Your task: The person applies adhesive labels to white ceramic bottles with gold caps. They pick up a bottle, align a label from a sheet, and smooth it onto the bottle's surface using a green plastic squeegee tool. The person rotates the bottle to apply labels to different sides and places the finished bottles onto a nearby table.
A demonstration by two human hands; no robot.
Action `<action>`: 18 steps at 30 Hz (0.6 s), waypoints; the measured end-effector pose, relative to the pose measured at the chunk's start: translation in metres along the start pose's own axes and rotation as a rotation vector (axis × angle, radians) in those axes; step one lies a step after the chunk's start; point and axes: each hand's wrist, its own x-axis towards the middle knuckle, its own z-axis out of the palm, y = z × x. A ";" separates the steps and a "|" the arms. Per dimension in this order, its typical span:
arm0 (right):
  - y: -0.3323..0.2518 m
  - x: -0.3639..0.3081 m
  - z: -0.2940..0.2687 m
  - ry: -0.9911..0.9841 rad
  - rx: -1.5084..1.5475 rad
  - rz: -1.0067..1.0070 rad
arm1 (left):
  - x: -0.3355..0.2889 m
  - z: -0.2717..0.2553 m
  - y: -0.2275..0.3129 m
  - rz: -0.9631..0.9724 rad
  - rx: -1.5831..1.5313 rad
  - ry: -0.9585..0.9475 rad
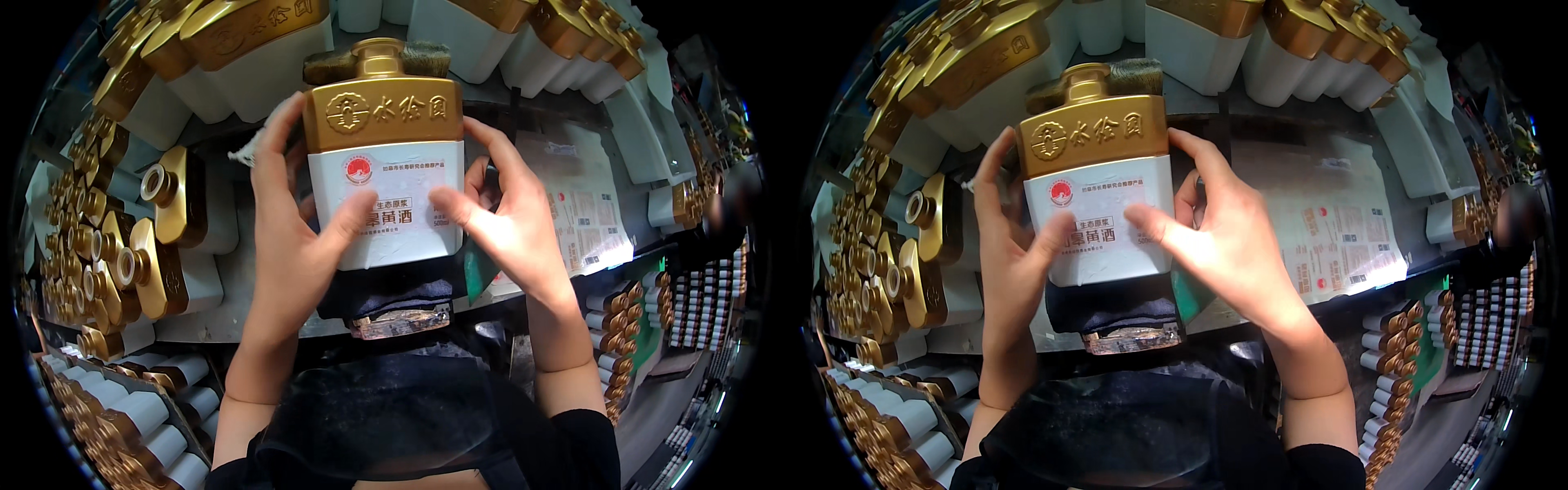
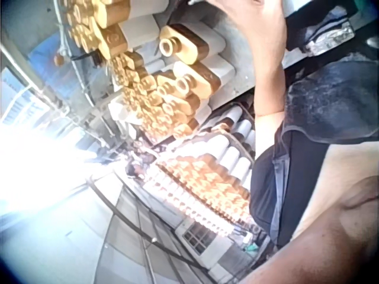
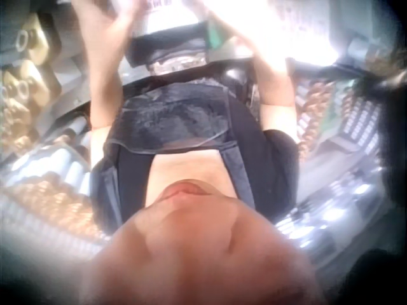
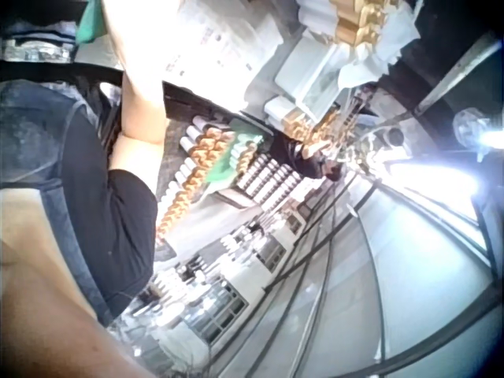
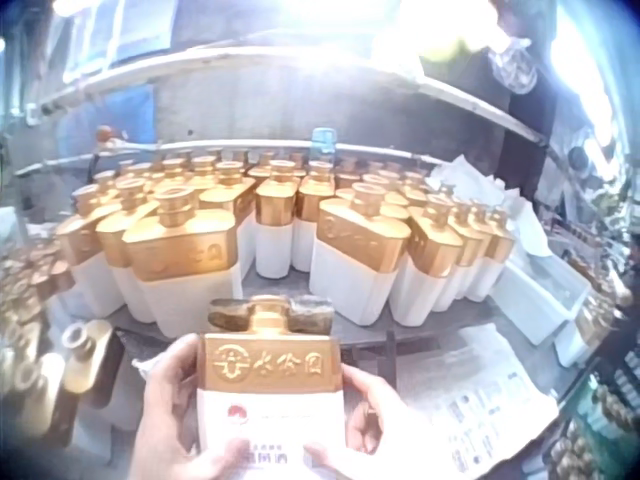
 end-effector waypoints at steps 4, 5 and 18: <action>-0.005 -0.007 0.003 -0.019 0.020 0.023 | -0.008 0.003 0.006 -0.099 -0.154 -0.020; -0.006 -0.007 0.002 -0.023 0.036 0.039 | -0.008 0.003 0.005 -0.109 -0.186 -0.019; 0.001 -0.002 0.003 -0.024 0.013 -0.009 | -0.012 0.005 0.000 -0.111 -0.341 0.017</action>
